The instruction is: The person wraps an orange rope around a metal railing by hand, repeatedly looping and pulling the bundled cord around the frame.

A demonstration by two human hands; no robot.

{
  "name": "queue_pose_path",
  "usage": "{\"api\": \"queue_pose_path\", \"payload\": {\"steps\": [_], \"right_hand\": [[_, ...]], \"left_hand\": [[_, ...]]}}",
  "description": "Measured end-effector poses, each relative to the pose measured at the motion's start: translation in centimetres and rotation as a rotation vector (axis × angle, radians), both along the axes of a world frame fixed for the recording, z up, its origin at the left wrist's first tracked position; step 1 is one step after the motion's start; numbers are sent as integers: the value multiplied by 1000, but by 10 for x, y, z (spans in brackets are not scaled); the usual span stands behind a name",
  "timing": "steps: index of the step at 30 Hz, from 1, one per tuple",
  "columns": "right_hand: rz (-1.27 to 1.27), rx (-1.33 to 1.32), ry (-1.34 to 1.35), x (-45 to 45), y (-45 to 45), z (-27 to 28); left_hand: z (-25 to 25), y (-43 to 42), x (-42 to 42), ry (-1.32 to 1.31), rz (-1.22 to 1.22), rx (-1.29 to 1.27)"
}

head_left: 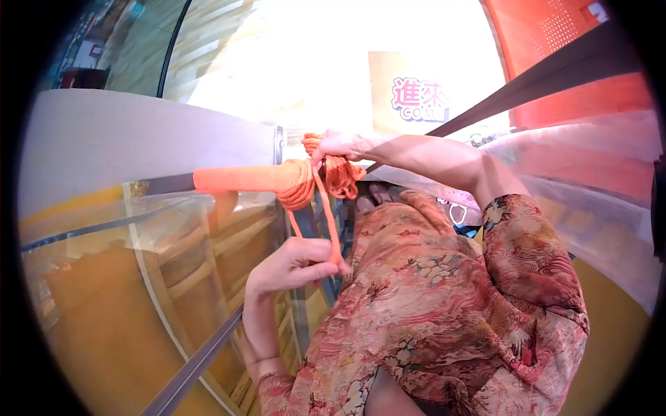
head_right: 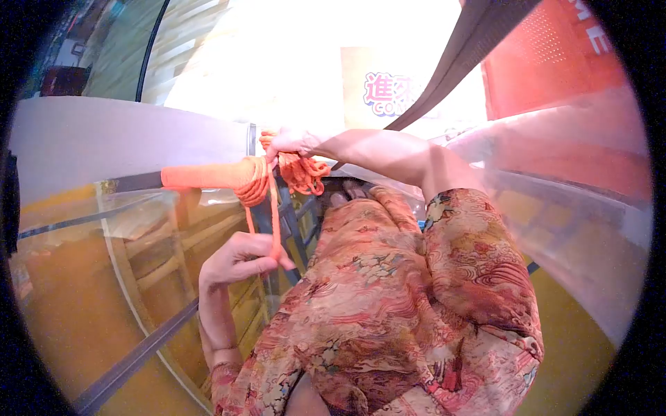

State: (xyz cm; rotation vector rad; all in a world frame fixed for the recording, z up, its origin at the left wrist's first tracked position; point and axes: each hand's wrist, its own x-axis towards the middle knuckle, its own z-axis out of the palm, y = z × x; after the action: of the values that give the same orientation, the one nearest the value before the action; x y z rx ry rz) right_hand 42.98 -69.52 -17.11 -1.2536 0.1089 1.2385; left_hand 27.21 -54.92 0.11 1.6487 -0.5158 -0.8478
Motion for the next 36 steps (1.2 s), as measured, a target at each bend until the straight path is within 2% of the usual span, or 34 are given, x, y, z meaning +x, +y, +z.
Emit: {"api": "queue_pose_path", "payload": {"steps": [2,3,4,5,6,7,8,10,11,12,13,14,16,17,20,22,23,25,26,28,30,32,34,35,36], "right_hand": [[45,-67,-146,3,2,-16],[49,-100,-176,6,-1,-13],[159,-80,-243,14,-7,-8],[282,3,-165,22,-23,-3],[406,89,-86,27,-39,26],[420,142,-135,31,-49,27],[456,154,-155,39,-57,19],[302,96,-108,46,-71,15],[234,111,-125,50,-77,11],[163,124,-139,51,-79,8],[54,68,-169,50,-76,9],[66,71,-167,49,-72,6],[-148,95,-70,49,-63,-6],[-177,97,-22,48,-57,-12],[-26,-12,-133,30,-39,0],[-24,51,-120,15,-24,-5],[-3,27,-102,10,-17,-4],[53,5,-150,6,-6,-11],[58,9,-150,6,-4,-6],[78,-43,-210,2,-1,11],[35,-11,-232,5,2,12],[55,-2,-238,11,6,2],[34,7,-205,18,11,-13],[73,-2,-226,22,12,-16],[110,-12,-249,26,14,-18]], "left_hand": [[19,-6,4,384,-72,40],[15,-1,3,433,-120,38],[11,4,3,434,-114,38],[8,11,2,458,-224,87],[2,21,-1,483,-332,138],[-9,35,-8,516,-301,258],[-21,48,-17,471,-186,546],[-52,85,-30,318,76,1087],[-74,105,-34,419,432,1172],[-87,123,-38,379,615,1132],[-126,160,-51,193,683,1116],[-126,162,-51,200,693,1118],[-125,166,-42,496,1217,552],[-130,168,-43,493,1229,555],[-167,169,-51,105,1019,778],[-112,119,-28,60,568,1034],[-91,90,-21,69,571,1035],[-68,43,-6,-59,815,1003],[-84,37,-5,20,860,980],[-97,28,-5,-257,829,994],[-87,46,-11,70,890,601],[-90,73,-20,160,936,517],[-101,77,-18,229,1114,346],[-112,77,-17,225,1123,350],[-127,77,-12,127,1328,306]]}}
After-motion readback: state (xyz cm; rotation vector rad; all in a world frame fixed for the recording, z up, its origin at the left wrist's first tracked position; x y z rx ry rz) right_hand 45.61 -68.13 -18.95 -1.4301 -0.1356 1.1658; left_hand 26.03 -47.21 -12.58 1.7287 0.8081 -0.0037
